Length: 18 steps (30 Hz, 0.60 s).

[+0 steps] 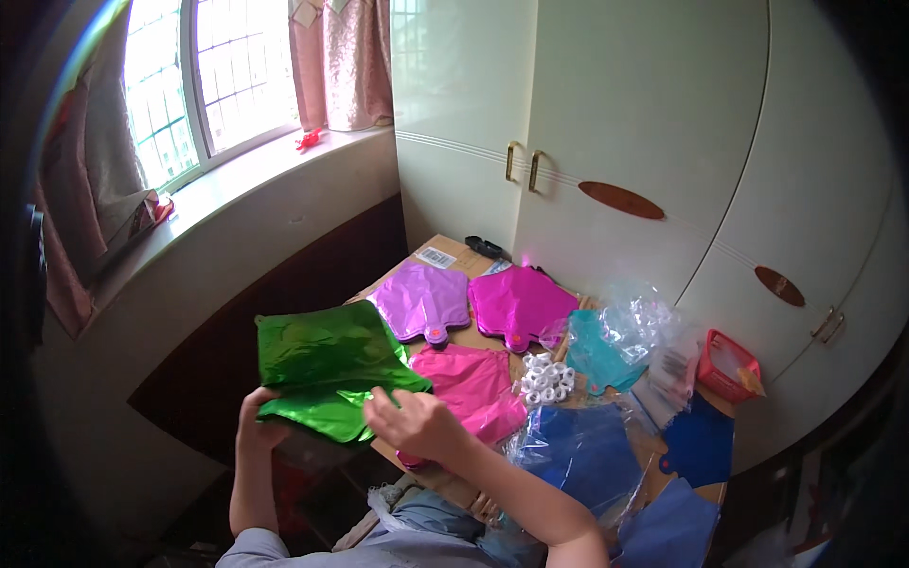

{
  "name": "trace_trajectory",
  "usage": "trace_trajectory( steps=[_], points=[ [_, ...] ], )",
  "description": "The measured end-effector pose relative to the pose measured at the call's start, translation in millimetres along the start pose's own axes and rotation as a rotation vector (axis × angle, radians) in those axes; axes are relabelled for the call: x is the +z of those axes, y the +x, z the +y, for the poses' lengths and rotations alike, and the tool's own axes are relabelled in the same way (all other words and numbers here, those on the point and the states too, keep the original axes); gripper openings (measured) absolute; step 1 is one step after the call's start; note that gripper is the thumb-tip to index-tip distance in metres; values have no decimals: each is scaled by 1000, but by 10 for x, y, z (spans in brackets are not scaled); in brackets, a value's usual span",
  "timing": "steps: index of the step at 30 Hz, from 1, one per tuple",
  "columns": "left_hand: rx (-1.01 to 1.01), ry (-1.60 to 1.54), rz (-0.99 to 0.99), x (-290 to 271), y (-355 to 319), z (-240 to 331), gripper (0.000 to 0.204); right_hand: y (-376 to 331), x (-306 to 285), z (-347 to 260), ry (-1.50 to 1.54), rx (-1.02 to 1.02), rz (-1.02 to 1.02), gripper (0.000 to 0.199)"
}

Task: Packaging star-shaped colorful balloons into individual plastic bags.

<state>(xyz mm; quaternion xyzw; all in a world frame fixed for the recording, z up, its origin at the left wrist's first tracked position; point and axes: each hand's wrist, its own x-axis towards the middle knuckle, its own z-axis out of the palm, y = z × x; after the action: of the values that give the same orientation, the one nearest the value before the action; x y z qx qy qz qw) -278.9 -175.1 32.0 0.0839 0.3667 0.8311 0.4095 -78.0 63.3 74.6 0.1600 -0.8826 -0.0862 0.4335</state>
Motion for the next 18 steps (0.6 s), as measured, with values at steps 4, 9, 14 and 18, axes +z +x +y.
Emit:
trace_trajectory(
  steps=[4, 9, 14, 18],
  points=[
    [159, -56, -14, 119, -225, 262, 38, 329, -36, -152, 26, -63, 70, 23],
    [550, 268, -161, -730, -273, 576, 46, 802, -173, -170, 167, -67, 291, 23],
    [637, 204, -198, -243, 59, -75, 60, 958, 220, -187, 755, 289, 439, 25],
    [602, -183, -299, -180, 76, -339, 67, 686, 781, -487, 1070, 1003, 203, 19]
  ],
)
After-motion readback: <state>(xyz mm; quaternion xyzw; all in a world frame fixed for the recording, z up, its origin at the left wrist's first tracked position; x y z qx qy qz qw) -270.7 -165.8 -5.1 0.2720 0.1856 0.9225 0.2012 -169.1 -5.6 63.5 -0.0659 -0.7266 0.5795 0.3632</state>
